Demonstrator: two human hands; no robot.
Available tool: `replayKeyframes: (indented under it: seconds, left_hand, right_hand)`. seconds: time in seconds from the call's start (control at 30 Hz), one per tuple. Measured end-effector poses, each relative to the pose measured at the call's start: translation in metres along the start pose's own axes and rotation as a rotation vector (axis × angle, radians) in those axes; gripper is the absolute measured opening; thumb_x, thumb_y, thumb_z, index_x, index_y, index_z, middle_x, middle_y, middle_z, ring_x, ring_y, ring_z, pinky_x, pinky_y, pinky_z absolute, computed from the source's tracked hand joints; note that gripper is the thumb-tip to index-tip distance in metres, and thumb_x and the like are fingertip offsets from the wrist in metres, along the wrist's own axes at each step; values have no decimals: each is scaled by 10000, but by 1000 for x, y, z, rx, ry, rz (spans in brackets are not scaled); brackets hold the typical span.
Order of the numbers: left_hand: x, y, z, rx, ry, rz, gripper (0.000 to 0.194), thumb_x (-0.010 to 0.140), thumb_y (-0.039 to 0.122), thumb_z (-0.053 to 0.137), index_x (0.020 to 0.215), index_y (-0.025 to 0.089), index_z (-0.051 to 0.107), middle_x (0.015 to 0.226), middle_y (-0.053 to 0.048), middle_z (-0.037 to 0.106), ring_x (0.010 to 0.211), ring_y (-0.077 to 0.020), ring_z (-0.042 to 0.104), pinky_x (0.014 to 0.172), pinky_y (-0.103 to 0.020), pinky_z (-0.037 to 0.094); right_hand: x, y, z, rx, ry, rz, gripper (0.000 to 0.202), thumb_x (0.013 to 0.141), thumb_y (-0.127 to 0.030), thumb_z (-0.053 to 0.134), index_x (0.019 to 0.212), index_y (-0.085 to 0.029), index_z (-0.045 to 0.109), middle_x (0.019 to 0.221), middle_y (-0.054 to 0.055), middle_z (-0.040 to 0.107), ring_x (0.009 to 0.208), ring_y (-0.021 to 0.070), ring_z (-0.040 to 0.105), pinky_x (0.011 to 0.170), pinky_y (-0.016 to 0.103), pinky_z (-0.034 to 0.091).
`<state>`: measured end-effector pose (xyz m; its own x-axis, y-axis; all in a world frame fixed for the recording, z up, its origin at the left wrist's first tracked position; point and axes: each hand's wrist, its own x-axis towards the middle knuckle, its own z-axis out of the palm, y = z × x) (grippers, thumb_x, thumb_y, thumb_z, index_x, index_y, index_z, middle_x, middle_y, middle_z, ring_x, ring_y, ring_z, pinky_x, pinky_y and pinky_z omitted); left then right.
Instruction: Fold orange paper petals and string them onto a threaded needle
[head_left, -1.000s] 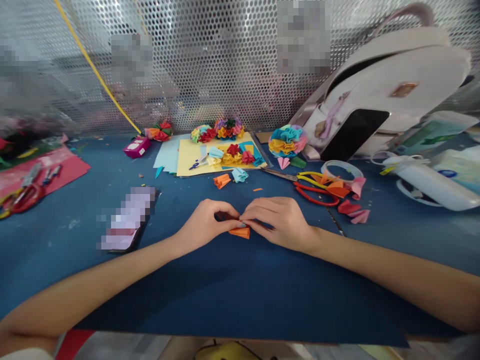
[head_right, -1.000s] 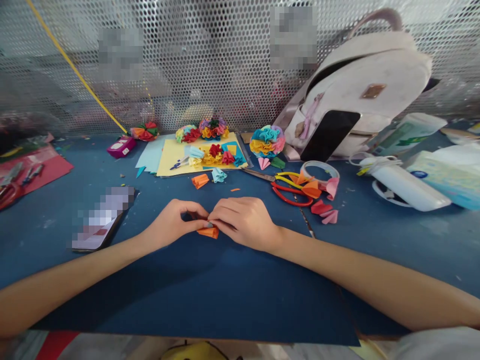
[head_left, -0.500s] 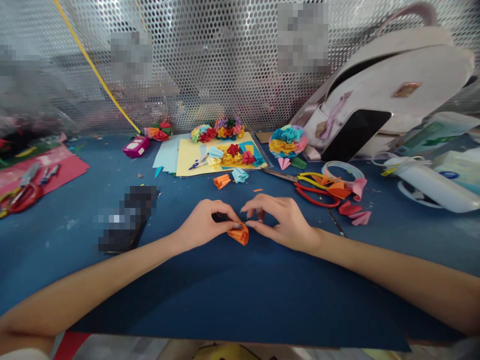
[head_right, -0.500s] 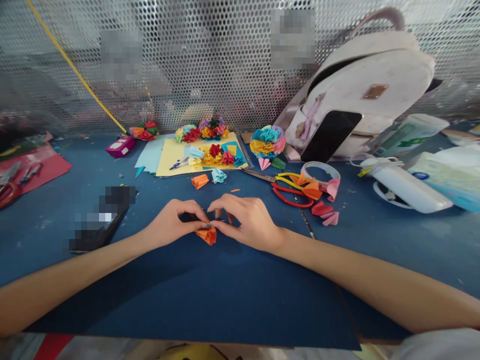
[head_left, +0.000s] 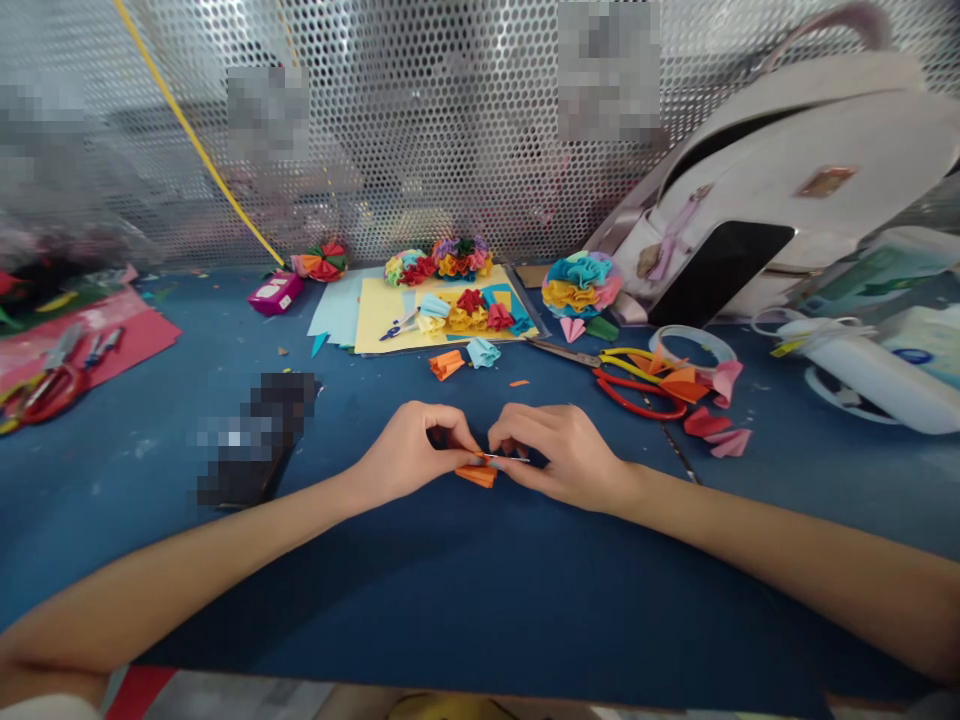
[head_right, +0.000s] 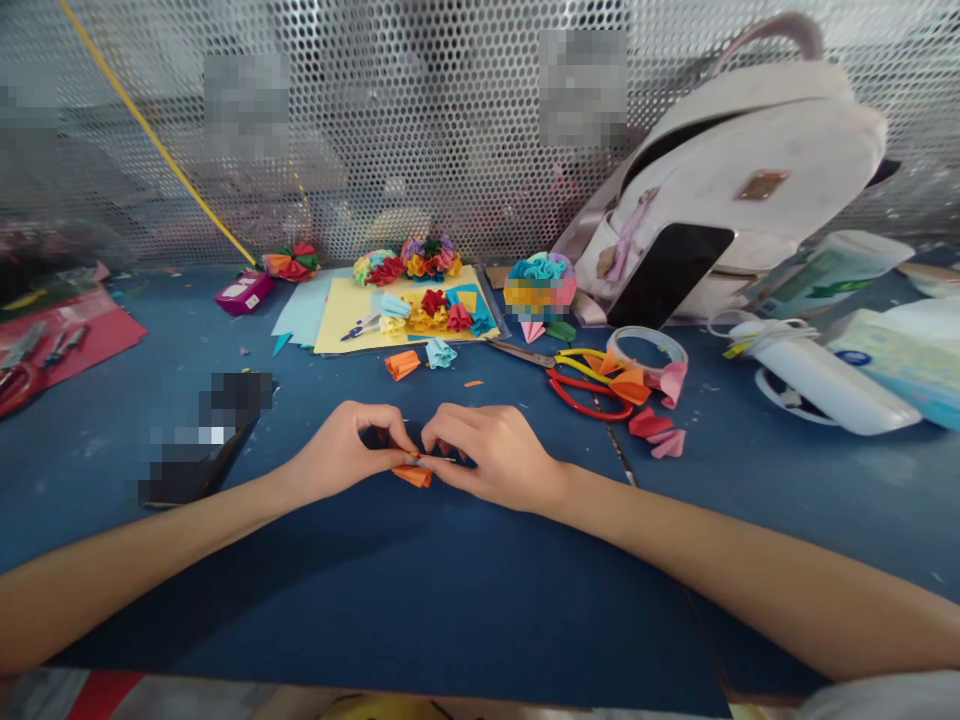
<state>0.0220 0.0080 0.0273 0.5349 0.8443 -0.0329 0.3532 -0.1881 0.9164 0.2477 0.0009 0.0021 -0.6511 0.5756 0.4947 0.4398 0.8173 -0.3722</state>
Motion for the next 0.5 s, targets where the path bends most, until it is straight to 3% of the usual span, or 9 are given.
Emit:
replayKeyframes:
  seconds: [0.13,0.3,0.5]
  left_hand:
    - [-3,4,5,-1,23,-4,121,773,71,742,684,149,718,694,22,711,663,-102,626,639,-200,450]
    - [-6,5,9,41,9,-46,93,790,97,772,736,154,725,702,25,712,673,-113,641,658,-212,463]
    - [-9,1,7,268,-71,138,113,877,103,716,806,165,778,847,-16,736,838,-152,669,792,-255,477]
  right_hand:
    - [1,-2,3,-19,-41,2,212,1042,-334,506,909,-195,593,801,-2,618,613,104,527,584,236,311]
    - [0,-7,3,129,-93,48,183,1002,-202,479,847,-193,577,774,-12,571,630,96,512,574,211,317]
    - [-1,-7,2,43,-118,1,207,1007,-200,455,863,-191,604,797,0,546,612,101,489,573,233,304]
